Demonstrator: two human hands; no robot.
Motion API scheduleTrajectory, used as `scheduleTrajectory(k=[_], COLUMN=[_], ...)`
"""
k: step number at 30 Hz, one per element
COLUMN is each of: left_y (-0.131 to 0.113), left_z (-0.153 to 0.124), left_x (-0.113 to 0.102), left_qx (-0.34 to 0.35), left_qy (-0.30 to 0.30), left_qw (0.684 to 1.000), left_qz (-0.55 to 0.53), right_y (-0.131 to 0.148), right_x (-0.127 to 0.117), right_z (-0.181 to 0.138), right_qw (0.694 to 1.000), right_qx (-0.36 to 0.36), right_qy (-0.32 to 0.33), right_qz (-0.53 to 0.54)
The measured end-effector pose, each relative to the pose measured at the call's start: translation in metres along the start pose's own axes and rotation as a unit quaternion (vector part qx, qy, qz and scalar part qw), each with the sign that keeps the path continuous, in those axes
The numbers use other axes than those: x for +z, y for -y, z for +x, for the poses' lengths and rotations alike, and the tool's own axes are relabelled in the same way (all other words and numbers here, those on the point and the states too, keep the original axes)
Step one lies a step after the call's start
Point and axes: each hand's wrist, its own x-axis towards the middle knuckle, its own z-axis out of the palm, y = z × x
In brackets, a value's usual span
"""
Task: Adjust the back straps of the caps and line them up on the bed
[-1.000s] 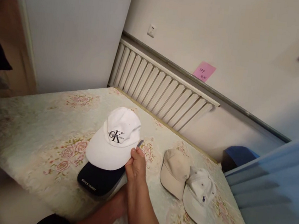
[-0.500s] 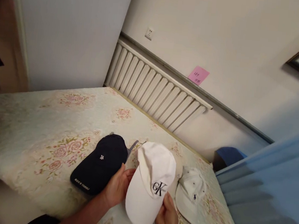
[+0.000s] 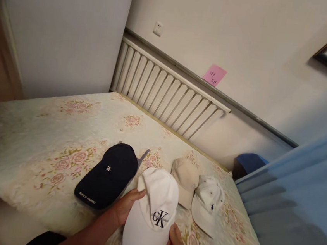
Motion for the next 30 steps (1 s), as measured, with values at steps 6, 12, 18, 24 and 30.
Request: scheduleTrajectory(k=[6, 12, 18, 24, 30], left_y=[-0.001, -0.002, -0.009, -0.010, -0.016], left_z=[-0.001, 0.000, 0.005, 0.006, 0.008], left_x=[0.003, 0.002, 0.002, -0.001, -0.004], left_qx=[-0.003, -0.038, 0.034, 0.045, 0.071], left_qy=[0.035, 0.048, 0.042, 0.079, 0.039], left_qw=[0.999, 0.997, 0.997, 0.993, 0.994], left_qz=[-0.026, -0.042, -0.063, -0.069, -0.069], right_y=[-0.012, -0.007, 0.014, 0.031, 0.053], right_x=[-0.007, -0.015, -0.024, -0.026, -0.037], right_z=[0.002, 0.000, -0.008, -0.019, -0.023], right_qw=[1.000, 0.999, 0.999, 0.999, 0.998], right_qx=[0.009, -0.003, -0.023, -0.031, 0.007], right_qy=[-0.006, -0.019, -0.040, -0.011, 0.024], right_qz=[-0.010, -0.026, -0.008, -0.029, -0.060])
